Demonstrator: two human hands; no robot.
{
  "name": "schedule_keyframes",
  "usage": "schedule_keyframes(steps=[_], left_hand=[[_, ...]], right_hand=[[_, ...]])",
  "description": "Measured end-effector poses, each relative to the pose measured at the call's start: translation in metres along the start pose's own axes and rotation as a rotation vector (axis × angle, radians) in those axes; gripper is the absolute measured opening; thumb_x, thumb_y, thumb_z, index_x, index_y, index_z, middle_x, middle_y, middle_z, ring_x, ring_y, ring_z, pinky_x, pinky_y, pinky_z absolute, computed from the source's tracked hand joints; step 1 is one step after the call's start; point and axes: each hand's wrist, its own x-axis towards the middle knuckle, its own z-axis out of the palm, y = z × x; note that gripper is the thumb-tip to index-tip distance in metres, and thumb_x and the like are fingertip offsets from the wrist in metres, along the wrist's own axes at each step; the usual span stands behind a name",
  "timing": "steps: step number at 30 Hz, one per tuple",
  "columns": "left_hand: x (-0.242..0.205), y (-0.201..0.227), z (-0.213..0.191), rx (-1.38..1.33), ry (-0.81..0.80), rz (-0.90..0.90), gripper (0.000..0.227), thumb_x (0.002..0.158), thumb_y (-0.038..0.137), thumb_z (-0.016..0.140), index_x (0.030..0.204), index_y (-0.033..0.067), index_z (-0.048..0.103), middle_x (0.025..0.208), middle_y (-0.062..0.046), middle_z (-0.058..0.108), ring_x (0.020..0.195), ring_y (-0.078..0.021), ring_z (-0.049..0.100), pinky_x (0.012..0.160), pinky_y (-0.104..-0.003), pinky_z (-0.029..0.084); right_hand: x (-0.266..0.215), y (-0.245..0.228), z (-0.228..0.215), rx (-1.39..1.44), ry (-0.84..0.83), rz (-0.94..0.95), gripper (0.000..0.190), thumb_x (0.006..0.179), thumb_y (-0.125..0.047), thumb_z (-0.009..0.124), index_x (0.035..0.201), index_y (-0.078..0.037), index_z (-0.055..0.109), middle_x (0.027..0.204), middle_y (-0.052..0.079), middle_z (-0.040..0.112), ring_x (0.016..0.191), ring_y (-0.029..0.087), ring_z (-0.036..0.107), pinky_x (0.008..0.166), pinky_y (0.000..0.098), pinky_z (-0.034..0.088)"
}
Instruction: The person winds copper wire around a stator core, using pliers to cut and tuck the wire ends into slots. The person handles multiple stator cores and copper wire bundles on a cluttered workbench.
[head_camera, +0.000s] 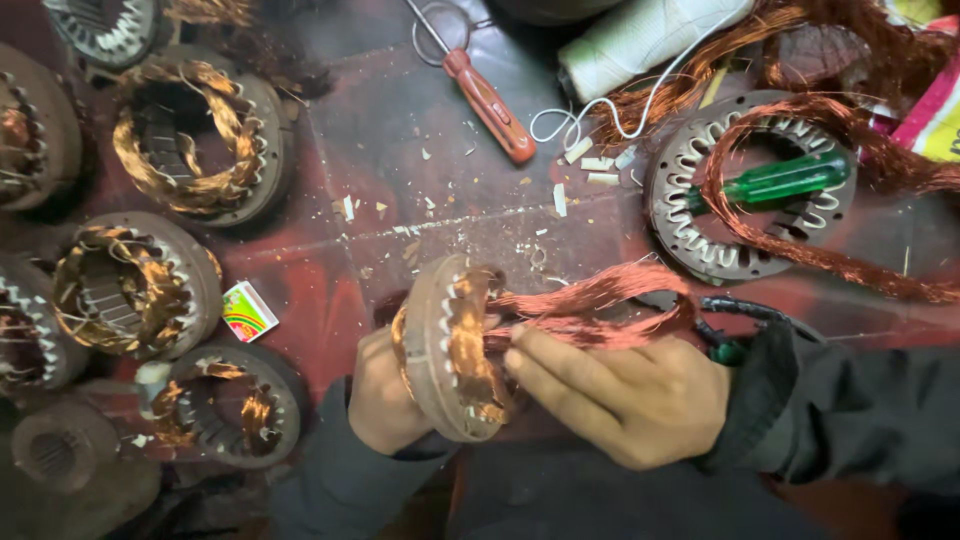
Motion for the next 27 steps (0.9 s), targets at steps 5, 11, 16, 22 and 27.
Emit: schedule_keyframes(steps=[5,11,16,22,27], left_hand=[[-0.001,-0.011,0.004,-0.107,-0.081,-0.061,0.035,0.076,0.017,0.088,0.105,0.0056,0.071,0.104,-0.010,0.075,0.092,-0.0302,0.076,0.080,-0.040,0.061],[0.001,-0.008,0.005,-0.175,-0.068,-0.008,0.037,0.081,0.012,0.083,0.114,0.0015,0.069,0.115,-0.014,0.073,0.103,-0.0320,0.075,0.088,-0.041,0.062],[0.008,0.000,-0.002,-0.126,0.000,0.042,0.038,0.085,0.009,0.081,0.118,-0.0012,0.068,0.121,-0.016,0.071,0.109,-0.0328,0.075,0.092,-0.042,0.062],[-0.005,0.002,0.005,-0.347,0.059,-0.128,0.038,0.089,0.004,0.078,0.124,-0.0045,0.066,0.129,-0.019,0.069,0.116,-0.0337,0.075,0.098,-0.043,0.061],[-0.025,-0.013,0.004,-0.565,0.050,-0.292,0.035,0.092,-0.005,0.074,0.127,-0.0073,0.068,0.120,-0.019,0.075,0.107,-0.0280,0.079,0.092,-0.039,0.063]], right_hand=[[0.008,0.001,0.005,-0.032,0.001,0.056,0.043,0.082,-0.017,0.061,0.120,0.001,0.070,0.118,0.013,0.072,0.086,0.016,0.072,0.067,0.0282,0.056],[0.008,0.005,0.002,-0.332,0.005,-0.026,0.038,0.082,-0.013,0.066,0.118,-0.004,0.076,0.107,0.003,0.071,0.065,0.007,0.050,0.056,0.0217,0.036],[0.003,0.006,-0.009,-0.301,0.004,0.048,0.032,0.083,-0.013,0.067,0.112,-0.002,0.076,0.104,0.008,0.071,0.074,0.014,0.065,0.065,0.0273,0.051],[-0.006,0.007,-0.005,-0.235,0.000,0.152,0.034,0.079,-0.011,0.067,0.110,-0.001,0.076,0.102,0.012,0.072,0.070,0.018,0.065,0.062,0.0307,0.051],[-0.017,0.011,-0.005,-0.203,-0.012,0.179,0.035,0.079,-0.008,0.070,0.112,0.001,0.074,0.103,0.014,0.071,0.068,0.020,0.065,0.058,0.0320,0.048]])
